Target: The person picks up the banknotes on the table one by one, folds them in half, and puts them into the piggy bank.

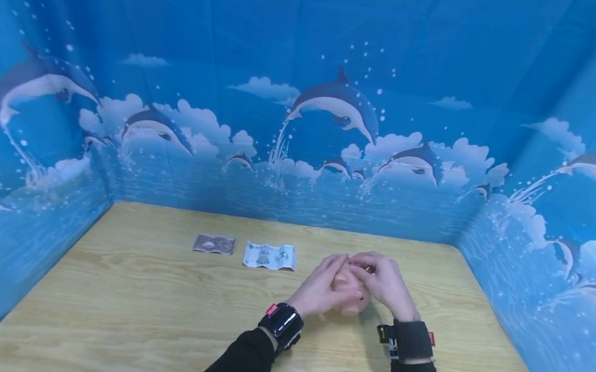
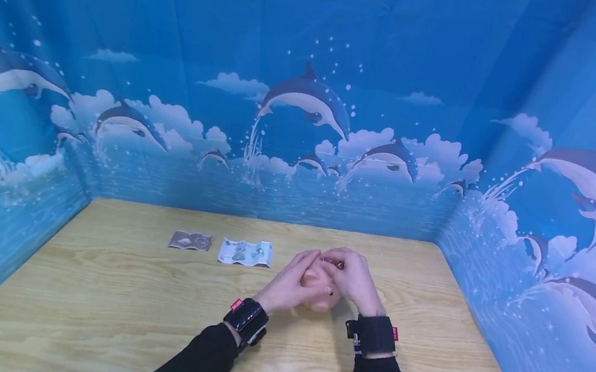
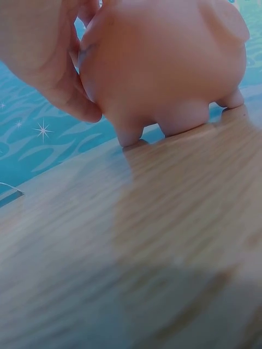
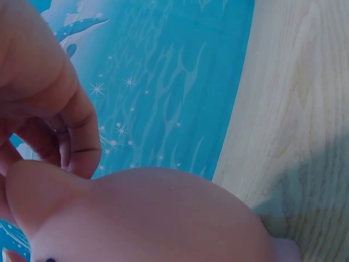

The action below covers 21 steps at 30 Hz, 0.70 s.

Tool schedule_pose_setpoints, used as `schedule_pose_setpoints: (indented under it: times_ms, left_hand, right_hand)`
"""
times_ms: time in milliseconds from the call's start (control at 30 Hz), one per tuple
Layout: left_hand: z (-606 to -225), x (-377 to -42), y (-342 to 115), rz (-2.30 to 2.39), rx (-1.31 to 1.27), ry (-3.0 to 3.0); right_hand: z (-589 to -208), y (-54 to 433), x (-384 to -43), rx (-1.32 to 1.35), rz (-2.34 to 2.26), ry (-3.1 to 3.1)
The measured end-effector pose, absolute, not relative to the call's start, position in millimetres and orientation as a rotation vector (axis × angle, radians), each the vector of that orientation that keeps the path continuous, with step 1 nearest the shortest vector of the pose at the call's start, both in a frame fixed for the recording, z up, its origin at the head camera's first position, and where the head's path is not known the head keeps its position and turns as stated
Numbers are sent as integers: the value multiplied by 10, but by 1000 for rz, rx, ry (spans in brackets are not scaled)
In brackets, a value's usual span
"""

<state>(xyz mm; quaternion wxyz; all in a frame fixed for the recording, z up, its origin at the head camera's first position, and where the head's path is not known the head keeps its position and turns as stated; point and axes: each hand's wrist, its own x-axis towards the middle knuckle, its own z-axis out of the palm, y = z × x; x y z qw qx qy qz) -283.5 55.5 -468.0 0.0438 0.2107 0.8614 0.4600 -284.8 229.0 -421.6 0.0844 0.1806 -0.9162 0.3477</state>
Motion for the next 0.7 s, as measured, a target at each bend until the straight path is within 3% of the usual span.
schedule_pose_setpoints:
  times_ms: [700]
  left_hand:
    - [-4679,-2818,543,1418,663,2632]
  right_hand:
    - [-4237,2257,-2828,435,1070,-2670]
